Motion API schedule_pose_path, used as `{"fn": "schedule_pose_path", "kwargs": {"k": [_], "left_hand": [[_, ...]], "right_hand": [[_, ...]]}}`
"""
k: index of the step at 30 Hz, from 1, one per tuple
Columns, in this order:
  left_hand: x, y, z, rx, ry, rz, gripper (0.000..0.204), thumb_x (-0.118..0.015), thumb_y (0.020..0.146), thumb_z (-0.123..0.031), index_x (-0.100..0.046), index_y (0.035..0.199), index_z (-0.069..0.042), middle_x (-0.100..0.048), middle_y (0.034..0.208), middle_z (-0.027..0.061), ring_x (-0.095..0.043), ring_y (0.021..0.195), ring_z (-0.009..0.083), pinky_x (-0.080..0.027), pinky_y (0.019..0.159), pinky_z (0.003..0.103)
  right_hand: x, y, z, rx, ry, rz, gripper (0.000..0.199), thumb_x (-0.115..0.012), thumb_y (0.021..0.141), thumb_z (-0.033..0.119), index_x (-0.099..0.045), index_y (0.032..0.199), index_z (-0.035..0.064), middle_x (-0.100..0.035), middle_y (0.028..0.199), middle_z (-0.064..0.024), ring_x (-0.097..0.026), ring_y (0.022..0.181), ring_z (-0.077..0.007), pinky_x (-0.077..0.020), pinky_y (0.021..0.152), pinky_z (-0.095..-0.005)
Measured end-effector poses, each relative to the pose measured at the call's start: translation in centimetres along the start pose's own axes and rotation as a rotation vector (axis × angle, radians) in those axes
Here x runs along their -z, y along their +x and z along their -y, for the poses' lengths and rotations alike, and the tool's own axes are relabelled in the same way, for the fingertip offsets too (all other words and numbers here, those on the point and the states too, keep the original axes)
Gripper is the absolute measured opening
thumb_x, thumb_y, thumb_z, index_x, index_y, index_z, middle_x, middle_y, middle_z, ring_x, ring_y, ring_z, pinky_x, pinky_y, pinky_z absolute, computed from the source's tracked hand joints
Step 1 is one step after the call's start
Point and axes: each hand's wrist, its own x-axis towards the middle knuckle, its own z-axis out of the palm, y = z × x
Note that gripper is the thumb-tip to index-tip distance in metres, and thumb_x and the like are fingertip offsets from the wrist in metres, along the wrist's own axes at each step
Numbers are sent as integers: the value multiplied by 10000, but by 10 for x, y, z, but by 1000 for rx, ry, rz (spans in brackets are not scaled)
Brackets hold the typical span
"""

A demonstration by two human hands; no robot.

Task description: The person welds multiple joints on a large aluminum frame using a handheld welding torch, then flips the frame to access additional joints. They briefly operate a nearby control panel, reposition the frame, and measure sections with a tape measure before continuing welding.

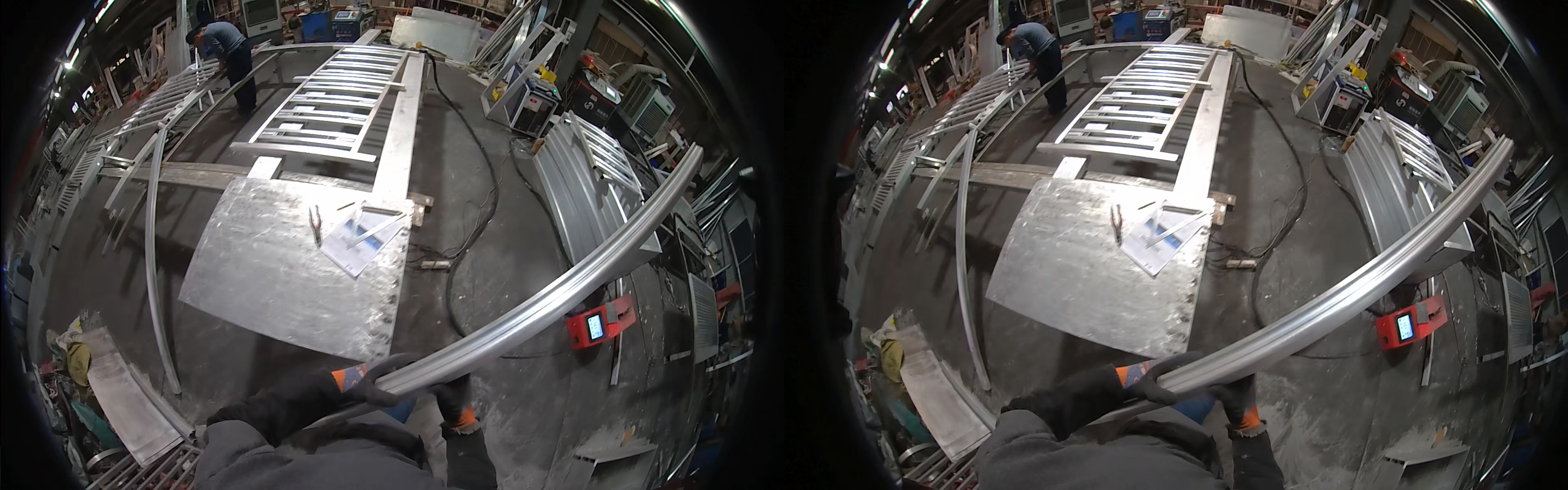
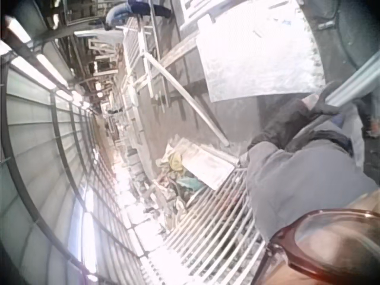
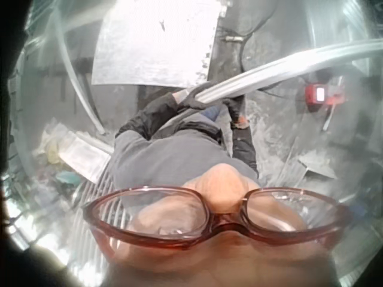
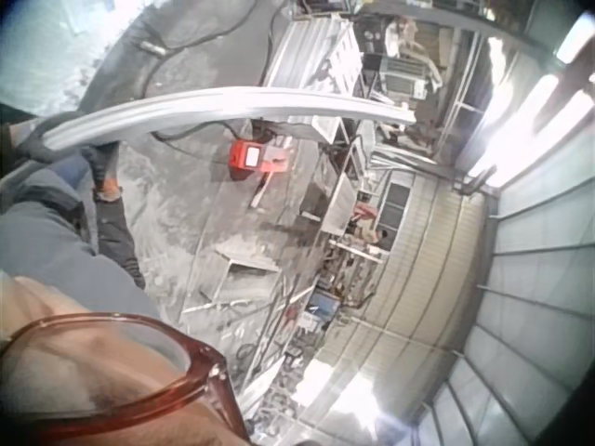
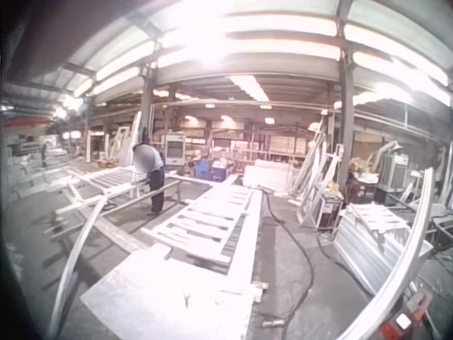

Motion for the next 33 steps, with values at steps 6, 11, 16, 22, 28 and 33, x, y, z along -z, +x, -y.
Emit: {"fn": "schedule_pose_path", "kwargs": {"k": [6,11,16,22,28,33], "left_hand": [[1,158,22,81,304,-124,956,-830,818,-308,-314,1578,-43,-488,1503,179,-465,1389,235,-388,1137,393],[12,280,13,109,286,-213,948,-836,797,-277,-339,1566,-30,-517,1484,173,-503,1354,237,-425,1103,379],[59,374,3,77,519,-325,1003,-858,745,-451,-367,1580,-189,-608,1356,222,-606,1243,311,-477,1030,389],[142,516,0,74,673,-456,1076,-822,732,-543,-309,1594,-155,-535,1414,225,-531,1294,376,-434,1060,448],[228,658,-63,290,665,-660,1068,-798,701,-551,-337,1576,-148,-558,1329,241,-569,1213,411,-463,1002,444],[315,749,-94,447,744,-748,1043,-808,707,-539,-308,1590,-301,-547,1273,222,-567,1182,436,-463,971,490]], "right_hand": [[159,147,13,67,511,-362,770,-711,952,345,-310,1584,168,-485,1441,-49,-497,1269,-180,-482,1003,-365],[251,249,14,-6,403,-364,746,-700,957,225,-310,1586,131,-481,1404,-25,-476,1241,-162,-379,1075,-345],[310,358,-21,-63,289,-312,477,-701,943,236,-522,1363,98,-569,1212,-24,-535,1132,-182,-408,1038,-358],[392,540,-91,-512,496,-11,445,-569,1043,311,-527,1381,24,-618,1204,-86,-537,1097,-214,-392,1077,-399],[450,754,-103,-563,512,108,378,-563,1039,281,-608,1266,-17,-654,1146,-128,-601,1062,-224,-508,938,-350],[463,906,-111,-82,44,453,417,-596,1007,89,-523,1402,-27,-616,1224,-115,-557,1105,-201,-454,1029,-336]]}}
